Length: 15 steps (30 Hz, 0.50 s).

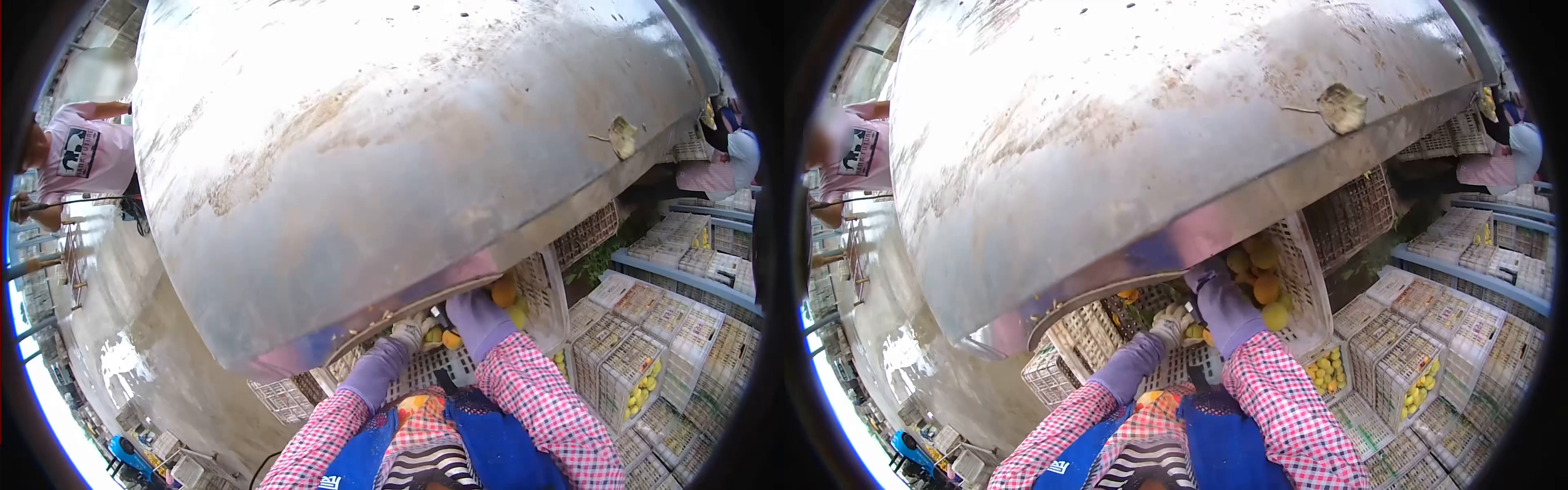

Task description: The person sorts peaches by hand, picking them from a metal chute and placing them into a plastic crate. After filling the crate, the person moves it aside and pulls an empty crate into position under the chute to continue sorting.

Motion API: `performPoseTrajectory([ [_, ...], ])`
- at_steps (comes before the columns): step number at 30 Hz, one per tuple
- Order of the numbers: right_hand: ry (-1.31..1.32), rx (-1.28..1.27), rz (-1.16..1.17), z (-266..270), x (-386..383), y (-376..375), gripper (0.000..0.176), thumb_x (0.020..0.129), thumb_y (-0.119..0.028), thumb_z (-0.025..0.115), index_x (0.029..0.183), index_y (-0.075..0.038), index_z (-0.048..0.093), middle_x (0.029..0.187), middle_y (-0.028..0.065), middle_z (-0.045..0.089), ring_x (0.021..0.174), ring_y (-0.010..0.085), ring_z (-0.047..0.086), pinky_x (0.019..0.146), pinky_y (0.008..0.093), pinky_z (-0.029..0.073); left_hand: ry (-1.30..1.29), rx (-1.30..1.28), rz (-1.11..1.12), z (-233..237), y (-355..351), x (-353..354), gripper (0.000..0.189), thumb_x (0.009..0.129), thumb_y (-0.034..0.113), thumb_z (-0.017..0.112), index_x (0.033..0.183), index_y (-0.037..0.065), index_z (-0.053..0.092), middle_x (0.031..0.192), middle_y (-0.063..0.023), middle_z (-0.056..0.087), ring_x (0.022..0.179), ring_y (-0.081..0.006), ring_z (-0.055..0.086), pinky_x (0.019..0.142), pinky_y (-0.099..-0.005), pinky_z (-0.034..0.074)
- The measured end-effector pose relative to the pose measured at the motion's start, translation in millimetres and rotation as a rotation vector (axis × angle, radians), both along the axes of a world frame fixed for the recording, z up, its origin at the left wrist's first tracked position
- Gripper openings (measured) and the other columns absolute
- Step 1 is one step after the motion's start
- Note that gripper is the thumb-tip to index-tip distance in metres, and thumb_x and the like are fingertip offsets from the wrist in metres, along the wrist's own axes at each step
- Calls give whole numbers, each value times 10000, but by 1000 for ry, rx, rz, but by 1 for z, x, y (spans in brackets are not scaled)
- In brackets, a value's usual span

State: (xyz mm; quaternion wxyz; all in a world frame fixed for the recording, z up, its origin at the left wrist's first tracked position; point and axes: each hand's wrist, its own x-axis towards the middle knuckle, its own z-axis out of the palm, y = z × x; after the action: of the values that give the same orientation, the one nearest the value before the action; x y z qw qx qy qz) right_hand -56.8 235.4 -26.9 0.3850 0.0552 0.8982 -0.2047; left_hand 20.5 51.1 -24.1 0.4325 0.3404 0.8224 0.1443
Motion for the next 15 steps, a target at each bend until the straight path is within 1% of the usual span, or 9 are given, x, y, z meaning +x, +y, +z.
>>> performPoseTrajectory([
  [2,0,-182,-103,14,-4,13,493,757,-88,774,1220,-64,608,1123,129,647,1076,296,623,930,414,515,-158,-48,-1,5,5,-15,856,739,673,742,1430,225,507,1454,-155,487,1390,-355,418,1122,-513,390],
  [3,-11,-293,-167,23,-5,21,508,752,-87,777,1229,-63,603,1133,131,642,1087,292,619,936,414,513,-15,13,124,2,-1,-6,741,748,615,779,1342,234,550,1309,-107,584,1232,-303,556,1021,-463,483],
  [6,-23,-686,-341,64,-5,38,554,738,-86,785,1255,-61,587,1163,134,629,1119,281,607,955,412,507,-597,488,1059,14,-9,6,622,801,532,786,1306,251,555,1150,-78,625,1046,-246,623,883,-385,538],
  [7,2,-809,-373,82,-3,38,570,733,-85,788,1264,-60,582,1174,136,625,1130,277,603,961,411,505,-851,464,1309,10,-13,-2,459,876,409,729,1262,209,582,1177,-64,617,1049,-195,615,863,-341,546],
  [10,494,-716,-205,161,9,18,637,716,-126,822,1308,-45,599,1287,182,625,1187,334,597,1042,474,458,-1134,609,1566,79,-29,-42,501,967,445,642,1344,131,540,1250,-56,616,1035,-163,621,899,-382,559],
  [11,577,-669,-46,196,4,10,711,699,-125,831,1354,-53,564,1325,184,594,1226,344,572,1056,461,449,-1238,724,1432,100,-40,-54,716,879,686,663,1391,213,499,1290,-56,630,1174,-230,623,971,-414,527],
  [12,652,-622,111,232,0,3,786,681,-124,841,1400,-60,529,1363,186,563,1264,355,546,1069,447,440,-1287,907,1308,154,-36,-68,803,876,725,628,1408,138,493,1327,-85,616,1225,-244,607,1030,-433,504],
  [13,733,-568,270,250,-1,-3,862,664,-124,850,1447,-67,494,1401,188,531,1302,365,520,1083,433,431,-1325,1008,1287,192,-33,-72,788,902,706,605,1408,114,493,1329,-91,618,1224,-249,610,1039,-433,502],
  [15,809,-661,97,257,16,-16,913,662,-148,869,1480,-66,469,1441,201,504,1337,382,495,1100,454,417,-1345,1197,1237,226,-35,-70,754,946,667,566,1414,81,489,1342,-104,615,1225,-255,615,1052,-432,503],
])
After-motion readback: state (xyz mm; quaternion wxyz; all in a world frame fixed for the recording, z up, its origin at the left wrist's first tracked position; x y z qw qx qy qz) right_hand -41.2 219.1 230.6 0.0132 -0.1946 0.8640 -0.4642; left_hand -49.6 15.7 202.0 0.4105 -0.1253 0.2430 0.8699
